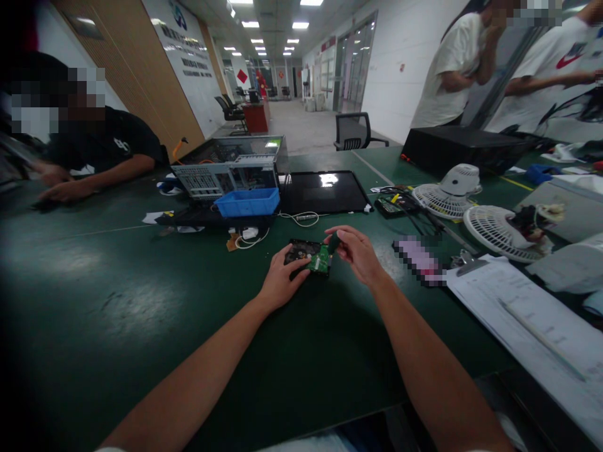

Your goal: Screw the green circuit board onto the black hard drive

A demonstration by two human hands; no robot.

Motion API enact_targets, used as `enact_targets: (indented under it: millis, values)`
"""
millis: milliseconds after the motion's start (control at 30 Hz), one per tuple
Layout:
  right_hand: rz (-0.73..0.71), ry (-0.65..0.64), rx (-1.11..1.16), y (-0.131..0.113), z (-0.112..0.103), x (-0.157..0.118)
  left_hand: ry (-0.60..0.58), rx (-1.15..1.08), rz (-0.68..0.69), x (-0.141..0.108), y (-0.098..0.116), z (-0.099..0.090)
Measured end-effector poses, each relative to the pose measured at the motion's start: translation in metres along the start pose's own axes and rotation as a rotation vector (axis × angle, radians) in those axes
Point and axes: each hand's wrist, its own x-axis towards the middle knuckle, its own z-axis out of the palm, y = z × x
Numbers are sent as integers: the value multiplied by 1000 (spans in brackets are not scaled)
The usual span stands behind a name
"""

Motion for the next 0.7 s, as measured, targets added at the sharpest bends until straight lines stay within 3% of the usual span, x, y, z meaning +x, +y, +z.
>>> enact_targets:
  millis: [167, 433, 700]
  values:
    - [-62, 44, -36, 1, -4, 2, 28, -12, 13, 0, 0, 1]
    - [11, 1, 53, -1, -5, 0, 28, -12, 1, 0, -1, 1]
    - [10, -53, -12, -1, -7, 0, 0, -4, -6, 1, 0, -1]
